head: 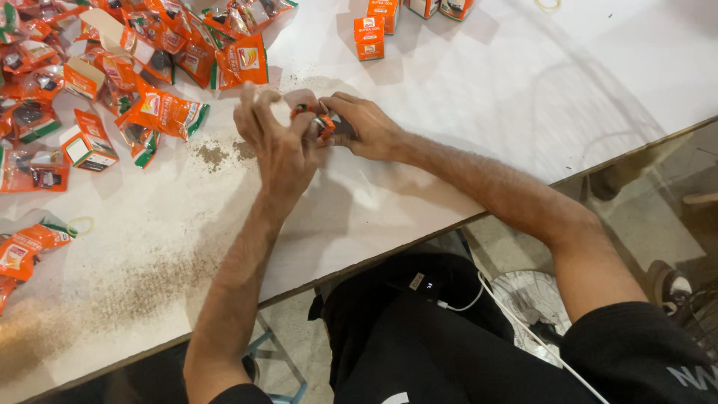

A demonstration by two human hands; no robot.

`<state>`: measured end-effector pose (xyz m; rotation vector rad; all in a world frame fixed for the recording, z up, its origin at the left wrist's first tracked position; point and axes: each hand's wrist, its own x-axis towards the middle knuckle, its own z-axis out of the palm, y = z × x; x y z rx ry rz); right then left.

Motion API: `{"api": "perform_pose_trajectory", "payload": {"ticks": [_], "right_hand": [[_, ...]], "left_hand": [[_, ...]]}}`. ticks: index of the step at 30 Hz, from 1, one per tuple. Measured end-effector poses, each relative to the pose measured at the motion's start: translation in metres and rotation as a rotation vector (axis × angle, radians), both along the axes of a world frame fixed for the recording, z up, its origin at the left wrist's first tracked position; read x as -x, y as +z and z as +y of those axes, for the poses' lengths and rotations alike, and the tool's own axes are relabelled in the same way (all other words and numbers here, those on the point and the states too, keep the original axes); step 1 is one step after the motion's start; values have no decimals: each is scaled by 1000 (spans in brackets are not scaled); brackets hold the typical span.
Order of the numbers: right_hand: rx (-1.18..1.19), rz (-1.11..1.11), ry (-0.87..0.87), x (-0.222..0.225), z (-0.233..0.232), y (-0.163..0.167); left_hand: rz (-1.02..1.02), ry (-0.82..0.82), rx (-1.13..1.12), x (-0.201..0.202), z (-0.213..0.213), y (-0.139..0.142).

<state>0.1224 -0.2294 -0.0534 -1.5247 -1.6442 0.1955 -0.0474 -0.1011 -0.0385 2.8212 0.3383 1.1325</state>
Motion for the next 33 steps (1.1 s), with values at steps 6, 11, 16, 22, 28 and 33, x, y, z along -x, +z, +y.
{"api": "perform_pose_trajectory", "payload": {"ticks": [6, 11, 16, 22, 28, 33], "right_hand": [[67, -11, -43, 12, -4, 5], [68, 199, -46, 8, -2, 0], [36, 62, 6, 9, -2, -6], [5, -378, -101, 18, -10, -3], [8, -459, -122, 20, -9, -4], [3, -248, -90, 24, -10, -1]], "left_hand": [[29, 61, 455, -18, -1, 2], [-198, -52, 1164, -18, 8, -16], [-130, -7, 1026, -33, 23, -35], [-117, -316, 1245, -17, 23, -19], [-101, -366, 1779, -1, 40, -13], [-10, -250, 1267, -15, 33, -26]]}}
